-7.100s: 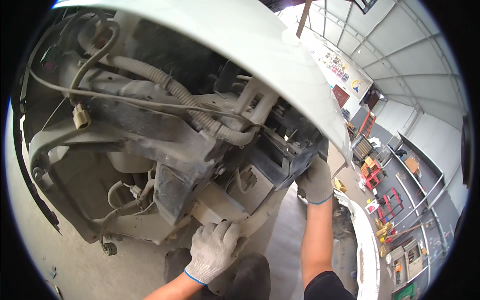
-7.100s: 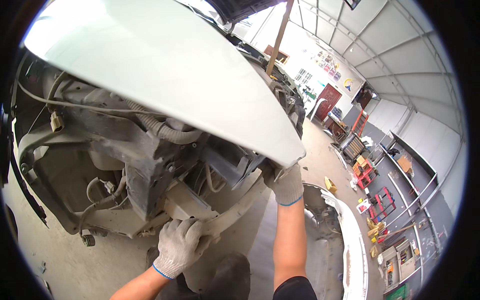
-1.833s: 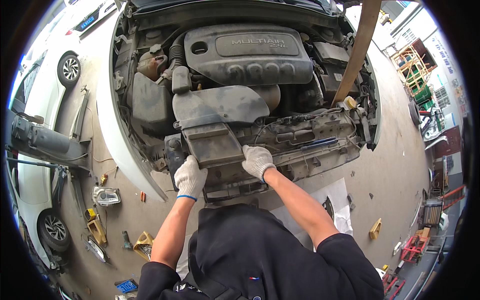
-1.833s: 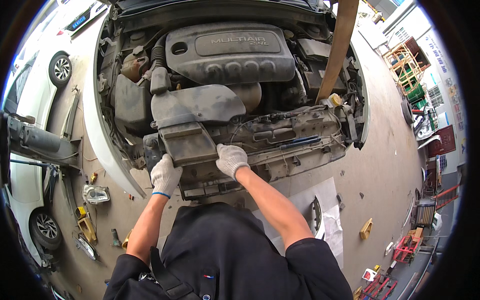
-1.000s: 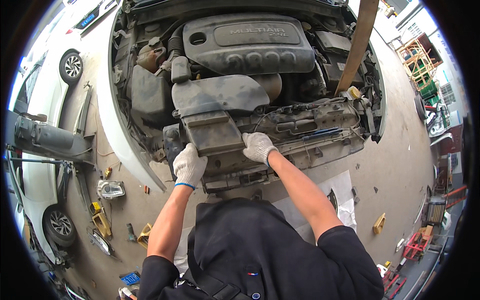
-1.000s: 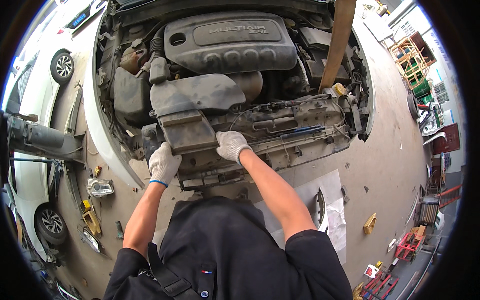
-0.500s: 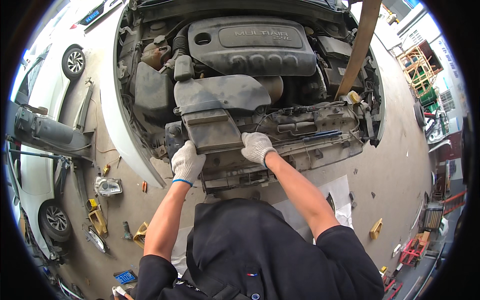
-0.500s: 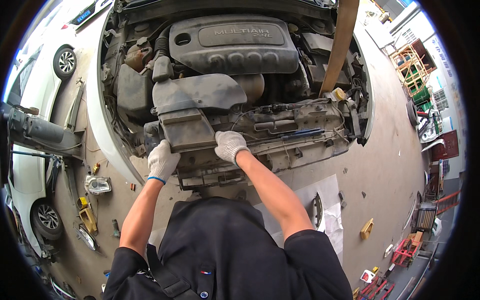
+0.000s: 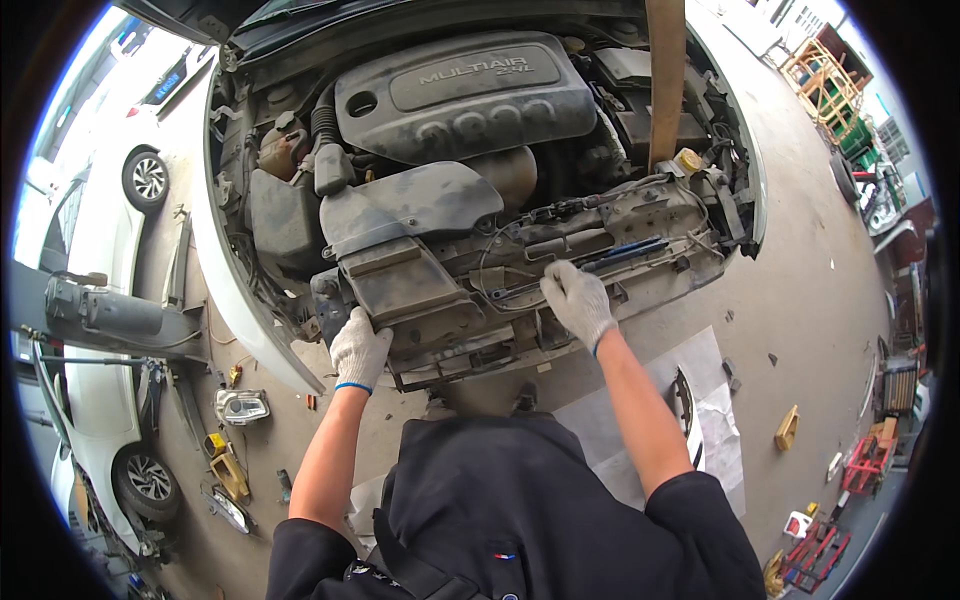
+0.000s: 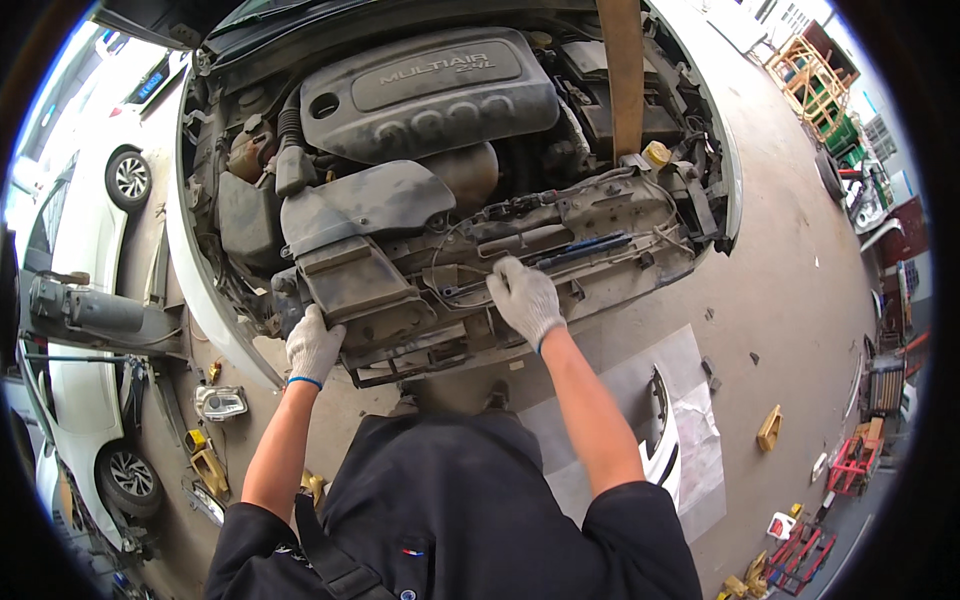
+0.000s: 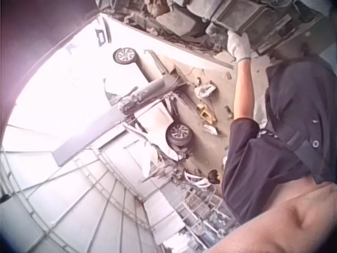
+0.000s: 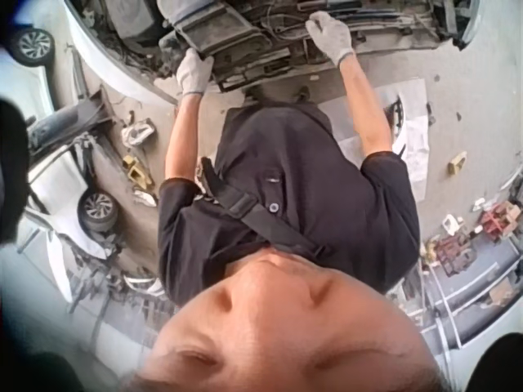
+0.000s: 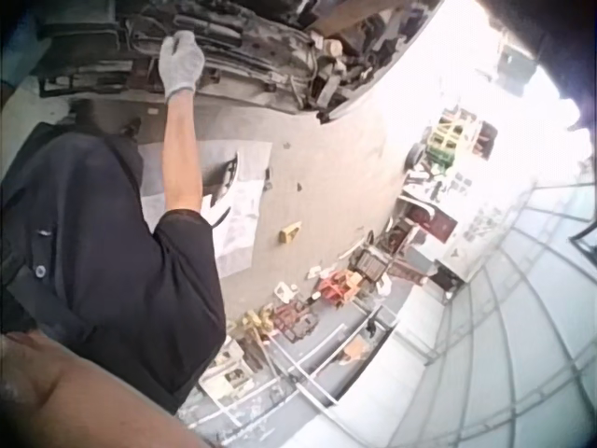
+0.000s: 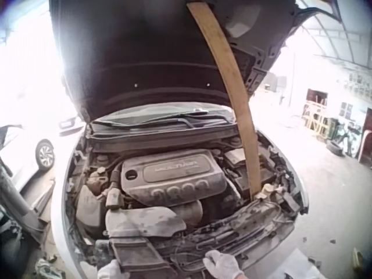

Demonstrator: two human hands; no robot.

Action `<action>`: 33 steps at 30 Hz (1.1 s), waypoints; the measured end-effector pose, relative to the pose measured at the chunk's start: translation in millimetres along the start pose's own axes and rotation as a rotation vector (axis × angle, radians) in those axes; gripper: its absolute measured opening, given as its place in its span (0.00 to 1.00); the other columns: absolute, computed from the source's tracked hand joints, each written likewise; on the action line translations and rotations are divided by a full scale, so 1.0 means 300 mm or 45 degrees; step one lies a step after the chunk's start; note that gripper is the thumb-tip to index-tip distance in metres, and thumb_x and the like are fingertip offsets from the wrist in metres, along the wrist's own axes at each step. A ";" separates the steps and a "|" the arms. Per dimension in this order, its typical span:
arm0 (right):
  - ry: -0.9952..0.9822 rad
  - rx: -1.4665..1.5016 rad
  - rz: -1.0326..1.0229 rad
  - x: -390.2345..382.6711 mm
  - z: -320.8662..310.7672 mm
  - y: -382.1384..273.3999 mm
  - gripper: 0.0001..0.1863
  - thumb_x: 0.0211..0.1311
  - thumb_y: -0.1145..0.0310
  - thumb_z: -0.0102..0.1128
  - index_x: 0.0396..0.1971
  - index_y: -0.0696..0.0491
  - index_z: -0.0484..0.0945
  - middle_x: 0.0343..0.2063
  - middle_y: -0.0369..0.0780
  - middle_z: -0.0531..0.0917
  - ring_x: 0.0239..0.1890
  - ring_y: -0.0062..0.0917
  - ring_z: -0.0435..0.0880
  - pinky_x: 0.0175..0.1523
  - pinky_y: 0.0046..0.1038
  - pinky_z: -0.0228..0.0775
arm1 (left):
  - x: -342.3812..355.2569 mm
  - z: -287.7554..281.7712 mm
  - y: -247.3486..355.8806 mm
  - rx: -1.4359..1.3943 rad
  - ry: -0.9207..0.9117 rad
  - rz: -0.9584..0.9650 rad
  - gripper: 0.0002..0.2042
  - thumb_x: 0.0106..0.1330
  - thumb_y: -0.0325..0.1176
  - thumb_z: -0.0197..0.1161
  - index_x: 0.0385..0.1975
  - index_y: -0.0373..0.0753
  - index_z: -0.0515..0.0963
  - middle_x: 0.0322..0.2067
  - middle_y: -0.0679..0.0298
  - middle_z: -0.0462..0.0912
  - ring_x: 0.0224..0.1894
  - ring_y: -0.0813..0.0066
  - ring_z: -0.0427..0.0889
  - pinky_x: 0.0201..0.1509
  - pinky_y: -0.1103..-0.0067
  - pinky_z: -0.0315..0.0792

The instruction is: The person works on the front of a white car with the hood open. They remove a plastic cover, use a power drill to loosen and remove bolts from the radiator support, and detach the radiator assembly. A second person is visible in the background cleaning a license plate.

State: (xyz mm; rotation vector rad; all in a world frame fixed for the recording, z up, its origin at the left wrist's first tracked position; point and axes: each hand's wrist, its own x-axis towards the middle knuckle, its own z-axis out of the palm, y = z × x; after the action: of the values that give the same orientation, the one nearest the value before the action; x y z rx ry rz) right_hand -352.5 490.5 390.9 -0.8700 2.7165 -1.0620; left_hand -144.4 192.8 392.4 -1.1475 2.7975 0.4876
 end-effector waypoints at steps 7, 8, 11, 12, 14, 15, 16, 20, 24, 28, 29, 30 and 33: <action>0.239 0.119 -0.068 -0.105 -0.018 0.153 0.07 0.65 0.66 0.61 0.40 0.51 0.81 0.32 0.46 0.86 0.37 0.44 0.85 0.45 0.41 0.77 | -0.369 0.124 -0.092 -0.261 0.112 -0.341 0.23 0.64 0.43 0.63 0.56 0.39 0.74 0.38 0.47 0.87 0.42 0.45 0.86 0.47 0.59 0.78; 0.288 0.073 -0.159 -0.075 -0.032 0.173 0.07 0.65 0.67 0.61 0.40 0.51 0.82 0.32 0.45 0.86 0.37 0.44 0.85 0.45 0.41 0.77 | -0.456 0.180 -0.161 -0.258 0.067 -0.427 0.22 0.64 0.43 0.62 0.55 0.38 0.74 0.39 0.46 0.87 0.42 0.45 0.86 0.48 0.59 0.78; 0.212 -0.116 -0.249 0.024 -0.071 0.194 0.08 0.64 0.66 0.61 0.40 0.51 0.82 0.36 0.44 0.85 0.42 0.42 0.84 0.48 0.41 0.76 | -0.803 0.428 -0.485 -0.116 0.009 -0.628 0.21 0.61 0.43 0.63 0.48 0.34 0.78 0.35 0.48 0.87 0.38 0.49 0.86 0.45 0.62 0.79; 0.125 -0.139 -0.272 0.045 -0.069 0.189 0.08 0.64 0.66 0.61 0.39 0.52 0.82 0.37 0.44 0.85 0.42 0.42 0.83 0.48 0.40 0.76 | -0.937 0.504 -0.580 -0.091 -0.024 -0.669 0.20 0.60 0.43 0.63 0.44 0.32 0.79 0.32 0.49 0.87 0.34 0.52 0.87 0.41 0.63 0.80; 0.135 -0.194 -0.393 0.065 -0.072 0.187 0.09 0.65 0.64 0.61 0.35 0.53 0.83 0.37 0.45 0.85 0.41 0.41 0.83 0.48 0.40 0.76 | -1.099 0.476 -0.588 -0.415 -0.472 -1.177 0.20 0.58 0.42 0.62 0.40 0.29 0.80 0.25 0.50 0.85 0.25 0.59 0.86 0.32 0.66 0.80; 0.174 -0.199 -0.437 0.059 -0.066 0.161 0.09 0.65 0.64 0.61 0.33 0.55 0.83 0.37 0.45 0.85 0.41 0.42 0.83 0.48 0.40 0.75 | -1.245 0.513 -0.706 -0.399 -0.526 -1.235 0.18 0.57 0.39 0.60 0.36 0.27 0.79 0.20 0.52 0.82 0.19 0.64 0.83 0.25 0.69 0.77; 0.208 -0.218 -0.475 0.051 -0.071 0.144 0.10 0.66 0.64 0.61 0.31 0.56 0.83 0.38 0.46 0.86 0.40 0.42 0.82 0.47 0.40 0.75 | -1.375 0.567 -0.811 -0.573 -0.429 -1.411 0.13 0.56 0.35 0.61 0.33 0.30 0.79 0.19 0.55 0.81 0.18 0.65 0.81 0.22 0.68 0.75; 0.056 0.596 -0.232 -0.058 -0.066 0.057 0.18 0.75 0.65 0.50 0.28 0.60 0.80 0.31 0.41 0.85 0.33 0.27 0.81 0.42 0.27 0.73 | -1.497 0.575 -0.770 -0.990 -0.012 -1.876 0.06 0.57 0.32 0.60 0.27 0.35 0.74 0.15 0.62 0.73 0.13 0.68 0.72 0.16 0.70 0.69; -0.175 0.724 -0.204 -0.218 0.011 -0.074 0.22 0.79 0.62 0.44 0.27 0.60 0.78 0.26 0.38 0.82 0.28 0.19 0.78 0.36 0.23 0.71 | -1.433 0.568 -0.783 -1.032 -0.103 -1.676 0.11 0.58 0.36 0.60 0.27 0.32 0.80 0.17 0.58 0.79 0.16 0.68 0.78 0.20 0.71 0.73; -0.445 0.701 -0.301 -0.402 0.217 -0.386 0.20 0.78 0.61 0.49 0.27 0.57 0.80 0.21 0.35 0.78 0.20 0.14 0.75 0.26 0.19 0.66 | -1.276 0.546 -0.955 -0.820 -0.039 -1.288 0.21 0.59 0.45 0.60 0.37 0.30 0.81 0.32 0.46 0.86 0.36 0.54 0.87 0.45 0.67 0.79; -0.575 0.689 -0.293 -0.439 0.289 -0.471 0.20 0.77 0.61 0.49 0.28 0.57 0.81 0.20 0.35 0.78 0.20 0.14 0.75 0.26 0.19 0.66 | -1.272 0.563 -1.014 -0.833 0.077 -1.236 0.19 0.60 0.43 0.61 0.40 0.30 0.81 0.28 0.52 0.85 0.30 0.62 0.85 0.39 0.70 0.78; -0.703 0.665 -0.287 -0.481 0.363 -0.561 0.20 0.77 0.61 0.50 0.28 0.57 0.81 0.19 0.34 0.78 0.19 0.15 0.76 0.25 0.20 0.67 | -1.274 0.579 -1.076 -0.848 0.191 -1.182 0.18 0.60 0.40 0.61 0.42 0.30 0.80 0.25 0.58 0.84 0.25 0.70 0.83 0.32 0.73 0.78; -0.936 0.585 -0.397 -0.586 0.638 -0.808 0.17 0.75 0.63 0.52 0.30 0.58 0.83 0.20 0.37 0.81 0.21 0.18 0.80 0.28 0.23 0.71 | -1.314 0.603 -1.283 -0.845 0.220 -1.179 0.21 0.60 0.42 0.61 0.45 0.31 0.80 0.28 0.56 0.85 0.31 0.66 0.85 0.44 0.69 0.78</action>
State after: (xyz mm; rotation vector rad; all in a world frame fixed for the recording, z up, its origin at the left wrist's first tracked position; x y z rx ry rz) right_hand -36.2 328.4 384.6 -1.2888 1.6949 -1.0670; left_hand 397.4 257.5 196.1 -2.4628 1.8500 1.2398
